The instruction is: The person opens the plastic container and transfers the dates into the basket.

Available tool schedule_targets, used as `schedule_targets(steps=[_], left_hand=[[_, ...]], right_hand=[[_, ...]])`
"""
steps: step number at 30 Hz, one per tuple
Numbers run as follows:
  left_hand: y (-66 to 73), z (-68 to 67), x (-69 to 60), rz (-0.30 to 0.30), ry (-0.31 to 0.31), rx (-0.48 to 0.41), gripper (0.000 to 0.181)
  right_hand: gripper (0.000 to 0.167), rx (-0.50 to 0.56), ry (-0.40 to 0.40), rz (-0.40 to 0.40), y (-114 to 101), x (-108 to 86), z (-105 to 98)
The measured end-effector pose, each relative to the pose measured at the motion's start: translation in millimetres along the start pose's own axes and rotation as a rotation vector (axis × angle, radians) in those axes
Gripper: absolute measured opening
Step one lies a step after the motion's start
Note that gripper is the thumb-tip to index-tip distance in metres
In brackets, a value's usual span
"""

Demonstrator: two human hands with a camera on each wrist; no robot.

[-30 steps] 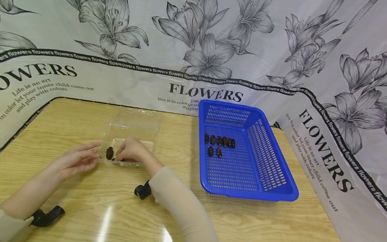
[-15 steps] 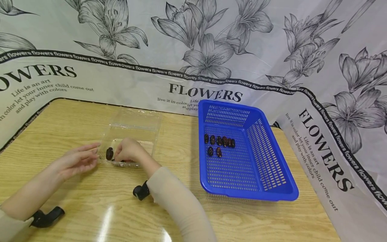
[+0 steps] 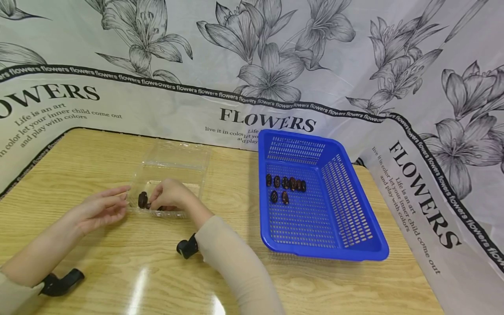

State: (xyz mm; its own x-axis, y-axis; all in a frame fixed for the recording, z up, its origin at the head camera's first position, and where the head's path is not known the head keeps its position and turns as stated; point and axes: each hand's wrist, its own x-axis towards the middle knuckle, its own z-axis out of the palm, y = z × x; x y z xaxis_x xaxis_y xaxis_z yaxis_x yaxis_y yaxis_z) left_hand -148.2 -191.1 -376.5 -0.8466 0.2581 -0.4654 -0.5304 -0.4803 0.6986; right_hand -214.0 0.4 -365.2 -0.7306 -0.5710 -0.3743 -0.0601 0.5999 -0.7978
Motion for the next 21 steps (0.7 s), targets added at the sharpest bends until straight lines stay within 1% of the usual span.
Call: schedule_targets(steps=[3, 11, 17, 21], left_hand=[[0.2, 0.6, -0.6, -0.002, 0.002, -0.004, 0.035], [0.5, 1.1, -1.7, -0.006, 0.006, -0.007, 0.033], [0.2, 0.3, -1.4, 0.0, 0.007, 0.004, 0.033], [0.5, -0.2, -1.2, 0.002, 0.006, 0.011, 0.033]], right_hand=[[0.014, 0.053, -0.006, 0.015, 1, -0.4, -2], [0.016, 0.148, -0.012, 0.036, 1, -0.2, -6], [0.017, 0.247, 0.009, 0.052, -3, -2.4, -13], [0.02, 0.305, -0.004, 0.062, -7, -4.7, -20]])
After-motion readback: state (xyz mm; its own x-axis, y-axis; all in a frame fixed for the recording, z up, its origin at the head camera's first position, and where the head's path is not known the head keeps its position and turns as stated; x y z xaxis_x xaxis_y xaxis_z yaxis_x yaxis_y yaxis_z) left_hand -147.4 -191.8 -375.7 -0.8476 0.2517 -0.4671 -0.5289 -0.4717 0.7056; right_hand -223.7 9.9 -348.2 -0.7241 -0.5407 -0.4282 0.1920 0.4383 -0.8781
